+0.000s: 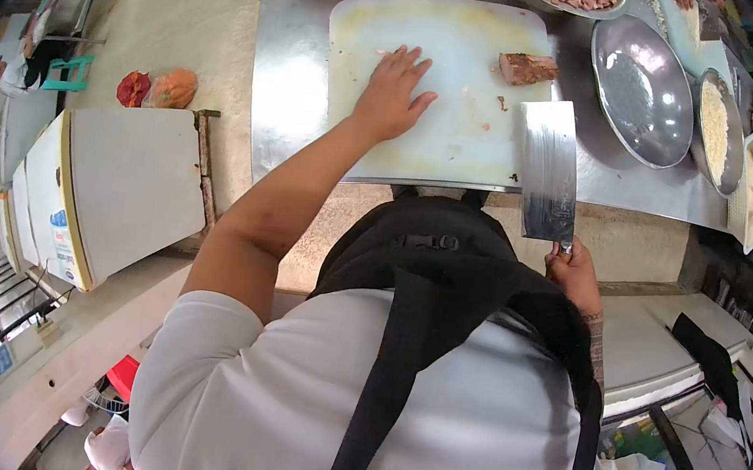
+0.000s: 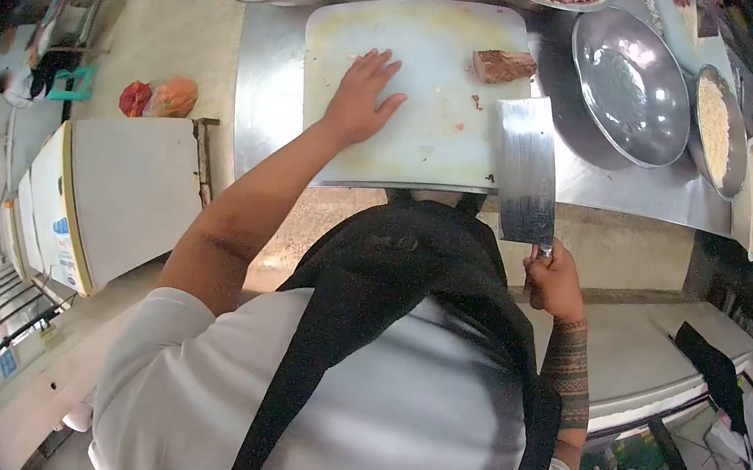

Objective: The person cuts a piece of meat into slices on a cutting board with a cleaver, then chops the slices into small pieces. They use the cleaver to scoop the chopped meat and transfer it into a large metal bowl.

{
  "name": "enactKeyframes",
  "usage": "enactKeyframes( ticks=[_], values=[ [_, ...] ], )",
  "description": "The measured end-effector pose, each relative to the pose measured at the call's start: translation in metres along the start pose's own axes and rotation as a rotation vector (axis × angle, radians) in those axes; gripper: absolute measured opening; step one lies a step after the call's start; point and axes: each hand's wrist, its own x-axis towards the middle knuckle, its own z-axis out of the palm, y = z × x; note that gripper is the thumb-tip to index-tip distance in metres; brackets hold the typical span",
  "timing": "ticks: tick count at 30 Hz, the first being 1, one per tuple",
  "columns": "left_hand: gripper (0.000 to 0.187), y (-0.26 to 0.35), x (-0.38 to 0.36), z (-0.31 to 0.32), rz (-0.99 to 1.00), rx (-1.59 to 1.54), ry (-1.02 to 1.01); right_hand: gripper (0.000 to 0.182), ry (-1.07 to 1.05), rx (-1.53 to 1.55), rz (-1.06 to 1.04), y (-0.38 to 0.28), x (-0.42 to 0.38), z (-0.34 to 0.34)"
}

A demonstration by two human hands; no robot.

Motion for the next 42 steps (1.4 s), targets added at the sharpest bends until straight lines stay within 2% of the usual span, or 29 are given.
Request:
enactKeyframes(
  ticks=[1,4,6,10,12,15,19,20,22,24,25,26,27,28,29,30,33,36,39,42],
  values=[
    [0.048,0.008,0.007,-0.001,0.025,0.051,0.034,0.013,0.004,0.024,0.018,-0.002,-0.003,0.004],
    [0.034,0.037,0.039,0.007,0.086,-0.139,-0.073,0.014,0.03,0.056,0.067,-0.006,-0.011,0.019],
    [0.028,0.059,0.059,0.012,0.174,-0.13,-0.206,0.015,0.063,0.018,0.091,-0.005,-0.013,0.027],
    [0.023,0.075,0.076,0.055,0.328,0.012,-0.329,0.014,0.14,0.066,-0.015,0.017,-0.021,0.032],
    [0.022,0.08,0.077,0.057,0.302,0.024,-0.371,0.012,0.202,0.02,-0.034,0.015,-0.032,0.036],
    [0.021,0.085,0.074,0.057,0.26,-0.024,-0.386,0.013,0.284,-0.116,0.059,-0.004,-0.049,0.043],
    [0.02,0.082,0.077,0.051,0.199,-0.107,-0.429,0.012,0.309,-0.074,-0.071,0.044,-0.039,0.04],
    [0.019,0.076,0.082,0.052,0.15,-0.145,-0.451,0.012,0.3,-0.072,-0.051,0.048,-0.038,0.039],
    [0.02,0.067,0.103,0.019,0.045,-0.409,-0.445,0.011,0.286,-0.071,-0.002,0.038,-0.041,0.037],
    [0.025,0.052,0.129,-0.028,-0.073,-0.693,-0.403,0.011,0.277,-0.084,-0.076,0.059,-0.034,0.026],
    [0.023,0.041,0.137,-0.06,-0.195,-1.055,-0.301,0.011,0.275,-0.088,-0.104,0.071,-0.032,0.022],
    [0.025,0.03,0.147,-0.087,-0.258,-1.221,-0.166,0.012,0.288,-0.121,-0.114,0.082,-0.028,0.019],
    [0.026,0.004,0.155,-0.112,-0.134,-1.501,-0.132,0.012,0.273,-0.134,-0.025,0.064,-0.033,0.02],
    [0.029,-0.013,0.157,-0.127,-0.059,-1.732,0.04,0.013,0.254,-0.146,0.073,0.025,-0.043,0.023],
    [0.037,-0.019,0.154,-0.141,-0.178,-1.687,0.258,0.013,0.232,-0.161,0.169,0.006,-0.048,0.022],
    [0.043,-0.049,0.149,-0.138,-0.273,-1.565,0.338,0.013,0.166,-0.071,0.08,0.027,-0.039,0.012],
    [0.03,-0.058,0.107,-0.124,-0.559,-1.065,0.461,0.013,0.109,-0.2,-0.156,0.048,-0.013,0.008],
    [0.026,-0.042,0.059,-0.1,-0.512,-0.564,0.2,0.014,0.048,0.007,0.01,0.03,0.002,0.02],
    [0.031,-0.023,0.029,-0.072,-0.399,-0.341,0.046,0.014,0.027,-0.054,-0.064,0.005,0.007,0.023],
    [0.035,-0.028,0.019,-0.051,-0.211,-0.088,-0.022,0.013,0.059,-0.043,-0.023,-0.007,-0.001,0.014]
  ],
)
